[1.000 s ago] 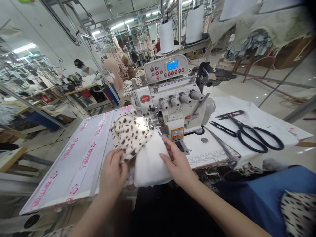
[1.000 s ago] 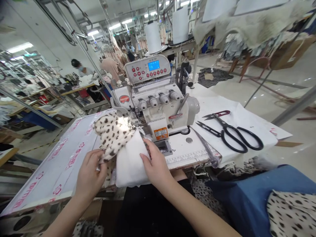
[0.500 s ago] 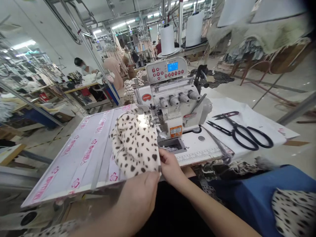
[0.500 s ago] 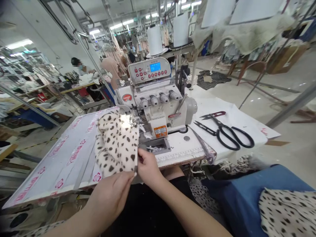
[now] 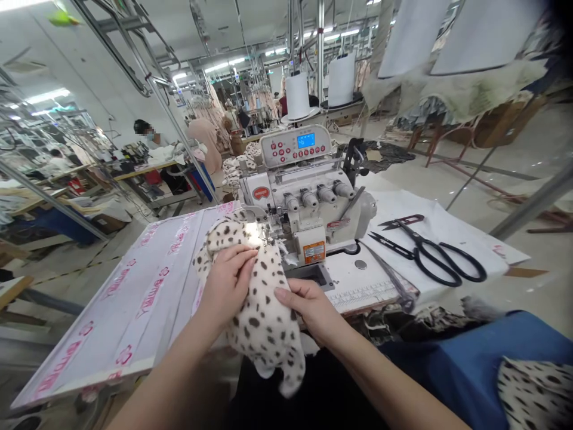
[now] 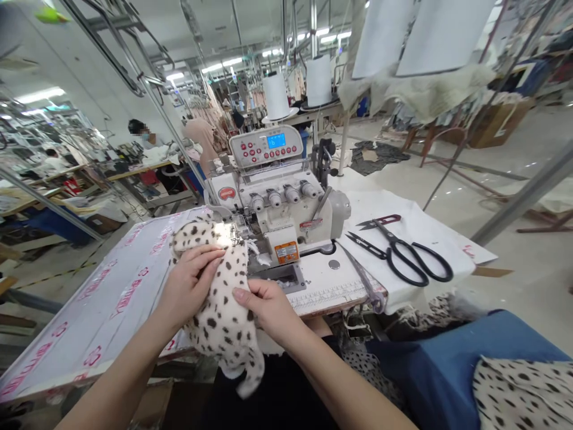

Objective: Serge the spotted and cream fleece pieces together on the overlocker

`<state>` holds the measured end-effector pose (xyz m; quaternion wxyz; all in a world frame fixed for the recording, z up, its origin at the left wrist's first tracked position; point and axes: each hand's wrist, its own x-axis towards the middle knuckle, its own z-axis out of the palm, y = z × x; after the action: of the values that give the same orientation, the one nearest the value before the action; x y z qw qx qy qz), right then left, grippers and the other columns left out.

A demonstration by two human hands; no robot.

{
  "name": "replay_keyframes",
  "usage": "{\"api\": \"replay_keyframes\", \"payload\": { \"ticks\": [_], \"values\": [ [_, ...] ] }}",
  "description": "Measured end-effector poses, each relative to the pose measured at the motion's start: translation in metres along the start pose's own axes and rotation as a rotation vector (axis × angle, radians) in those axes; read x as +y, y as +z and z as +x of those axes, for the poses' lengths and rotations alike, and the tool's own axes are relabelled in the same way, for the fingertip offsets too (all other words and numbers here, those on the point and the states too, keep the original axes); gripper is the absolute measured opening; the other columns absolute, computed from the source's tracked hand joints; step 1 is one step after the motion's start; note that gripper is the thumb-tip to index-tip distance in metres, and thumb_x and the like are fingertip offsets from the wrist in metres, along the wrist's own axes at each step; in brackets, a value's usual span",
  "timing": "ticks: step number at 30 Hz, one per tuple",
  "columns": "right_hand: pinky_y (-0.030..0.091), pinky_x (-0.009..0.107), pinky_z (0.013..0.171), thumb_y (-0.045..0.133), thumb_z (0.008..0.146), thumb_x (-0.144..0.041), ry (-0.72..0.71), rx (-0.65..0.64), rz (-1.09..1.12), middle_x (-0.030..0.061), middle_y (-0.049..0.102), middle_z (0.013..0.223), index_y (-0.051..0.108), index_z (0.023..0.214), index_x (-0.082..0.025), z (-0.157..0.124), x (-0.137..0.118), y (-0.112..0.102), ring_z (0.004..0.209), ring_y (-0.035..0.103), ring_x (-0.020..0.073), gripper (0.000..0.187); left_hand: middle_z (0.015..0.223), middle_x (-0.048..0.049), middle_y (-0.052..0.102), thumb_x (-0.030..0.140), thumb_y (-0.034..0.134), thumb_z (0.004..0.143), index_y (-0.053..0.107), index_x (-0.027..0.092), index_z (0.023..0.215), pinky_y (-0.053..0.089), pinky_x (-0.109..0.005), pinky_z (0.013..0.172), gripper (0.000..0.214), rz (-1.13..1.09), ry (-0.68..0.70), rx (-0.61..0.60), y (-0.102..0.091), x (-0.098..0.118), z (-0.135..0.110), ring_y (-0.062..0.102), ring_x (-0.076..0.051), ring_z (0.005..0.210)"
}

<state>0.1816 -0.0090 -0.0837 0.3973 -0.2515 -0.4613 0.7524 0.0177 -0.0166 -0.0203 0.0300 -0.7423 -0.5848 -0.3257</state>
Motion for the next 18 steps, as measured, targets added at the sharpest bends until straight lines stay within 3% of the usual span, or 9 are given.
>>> {"api": "replay_keyframes", "payload": {
  "ticks": [4, 8, 13, 18],
  "values": [
    [0.034, 0.021, 0.053, 0.071, 0.065, -0.041, 0.091, -0.024, 0.196, -0.0008, 0.054, 0.059, 0.062, 0.064, -0.012, 0.000, 0.006, -0.002, 0.052, 0.045, 0.0082, 0.030, 0.103, -0.0042, 0.056, 0.026, 0.043, 0.086, 0.063, 0.017, 0.097, 0.038, -0.035, 0.088, 0.025, 0.067, 0.076, -0.076, 0.004, -0.009, 0.007, 0.047, -0.019, 0.099],
    [0.036, 0.022, 0.055, 0.072, 0.064, -0.038, 0.094, -0.024, 0.266, 0.0008, 0.058, 0.060, 0.066, 0.071, -0.012, 0.003, 0.012, -0.004, 0.054, 0.050, 0.0098, 0.028, 0.103, -0.0040, 0.054, 0.027, 0.041, 0.087, 0.062, 0.018, 0.099, 0.038, -0.035, 0.088, 0.026, 0.091, 0.100, -0.126, 0.002, -0.007, 0.009, 0.045, -0.018, 0.099],
    [0.037, 0.023, 0.057, 0.072, 0.064, -0.036, 0.048, -0.019, 0.256, 0.0018, 0.060, 0.061, 0.066, 0.069, -0.011, 0.016, 0.008, -0.008, 0.056, 0.050, 0.0102, 0.026, 0.102, -0.0039, 0.053, 0.029, 0.036, 0.089, 0.061, 0.020, 0.101, 0.038, -0.035, 0.085, 0.029, 0.112, 0.030, -0.250, -0.001, -0.011, 0.025, 0.045, -0.019, 0.097],
    [0.036, 0.024, 0.057, 0.070, 0.064, -0.039, -0.002, -0.002, 0.179, -0.0010, 0.054, 0.057, 0.061, 0.062, -0.013, 0.032, 0.004, -0.008, 0.054, 0.046, 0.0101, 0.028, 0.100, -0.0039, 0.054, 0.033, 0.034, 0.089, 0.062, 0.019, 0.093, 0.039, -0.033, 0.082, 0.031, 0.094, 0.036, -0.294, -0.002, -0.025, 0.043, 0.047, -0.018, 0.094]
  ]
}}
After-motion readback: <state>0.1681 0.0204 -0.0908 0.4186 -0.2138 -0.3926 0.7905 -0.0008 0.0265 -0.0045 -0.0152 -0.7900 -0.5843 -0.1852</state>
